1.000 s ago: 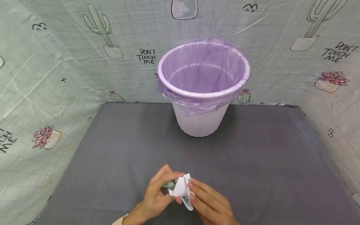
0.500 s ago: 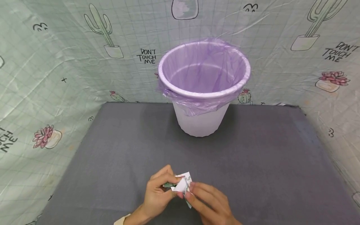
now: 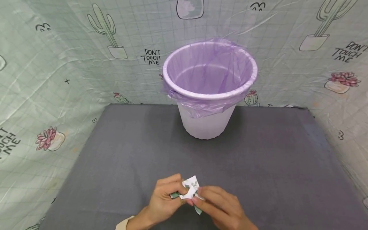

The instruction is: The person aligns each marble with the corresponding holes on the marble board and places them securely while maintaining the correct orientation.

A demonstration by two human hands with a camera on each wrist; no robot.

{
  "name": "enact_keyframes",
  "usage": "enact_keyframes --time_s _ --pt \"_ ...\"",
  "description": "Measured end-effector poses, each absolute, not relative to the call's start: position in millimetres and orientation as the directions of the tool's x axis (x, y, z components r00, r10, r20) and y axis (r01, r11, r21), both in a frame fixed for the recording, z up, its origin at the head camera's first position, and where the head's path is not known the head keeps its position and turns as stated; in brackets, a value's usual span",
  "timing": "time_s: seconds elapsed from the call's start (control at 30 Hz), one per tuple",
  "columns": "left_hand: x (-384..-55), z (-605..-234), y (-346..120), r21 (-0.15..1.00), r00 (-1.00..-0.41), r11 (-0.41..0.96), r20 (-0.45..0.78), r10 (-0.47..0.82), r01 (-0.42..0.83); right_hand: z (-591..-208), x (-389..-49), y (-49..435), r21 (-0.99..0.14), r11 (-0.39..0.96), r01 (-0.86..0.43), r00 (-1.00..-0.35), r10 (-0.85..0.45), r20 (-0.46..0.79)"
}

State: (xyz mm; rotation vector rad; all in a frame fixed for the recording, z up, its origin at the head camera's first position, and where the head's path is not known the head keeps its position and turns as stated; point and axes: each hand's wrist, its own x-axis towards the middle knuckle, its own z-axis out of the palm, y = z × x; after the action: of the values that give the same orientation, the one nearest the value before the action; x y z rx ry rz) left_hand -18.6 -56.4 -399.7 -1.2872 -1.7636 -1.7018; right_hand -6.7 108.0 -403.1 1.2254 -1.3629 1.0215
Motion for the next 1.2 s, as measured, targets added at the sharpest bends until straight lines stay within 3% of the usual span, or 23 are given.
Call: enact_keyframes --time_s 0.3,0.37,0.47,0.57,0.63,0.73,0.87,1.03,1.2 --pt "-21.4 -403.3 -57.8 0.516 -0.458 -0.079 0.811 0.363 0.853 -397.0 -9.6 107.5 0.049 0.127 -0.991 0.029 -0.159 0.987" --pt "-21.4 -403.4 -59.9 0.501 -0.45 -0.051 0.813 0.37 0.864 -395.4 -10.4 106.6 0.024 0.124 -0.992 0.004 -0.154 0.988" --pt "-21.6 -400.6 -63.6 0.478 -0.423 -0.047 0.815 0.397 0.877 -391.6 -10.3 108.6 -0.074 0.088 -0.993 -0.085 -0.126 0.988" --pt "-24.1 -394.4 -68.7 0.408 -0.338 -0.077 0.835 0.434 0.91 -389.3 -9.5 114.7 -0.215 -0.014 -0.977 -0.212 -0.11 0.971" --pt "-28.0 -395.6 -72.3 0.319 -0.253 -0.063 0.845 0.47 0.946 -391.2 -8.0 119.2 -0.316 -0.11 -0.942 -0.304 -0.115 0.946" --pt "-34.1 -399.9 -76.5 0.096 -0.098 0.031 0.854 0.51 0.995 -396.9 -3.3 123.4 -0.494 -0.248 -0.834 -0.472 -0.145 0.87" --pt "-38.7 -406.6 -79.4 -0.109 0.035 0.112 0.853 0.521 0.988 -408.0 2.1 124.8 -0.646 -0.377 -0.664 -0.641 -0.158 0.751" --pt "-42.1 -410.6 -79.3 -0.174 0.066 0.163 0.854 0.516 0.971 -421.8 3.7 125.2 -0.694 -0.467 -0.548 -0.72 -0.158 0.675" --pt "-45.1 -409.9 -78.1 -0.194 0.046 0.237 0.855 0.517 0.952 -433.0 5.9 125.8 -0.755 -0.458 -0.469 -0.777 -0.194 0.599"
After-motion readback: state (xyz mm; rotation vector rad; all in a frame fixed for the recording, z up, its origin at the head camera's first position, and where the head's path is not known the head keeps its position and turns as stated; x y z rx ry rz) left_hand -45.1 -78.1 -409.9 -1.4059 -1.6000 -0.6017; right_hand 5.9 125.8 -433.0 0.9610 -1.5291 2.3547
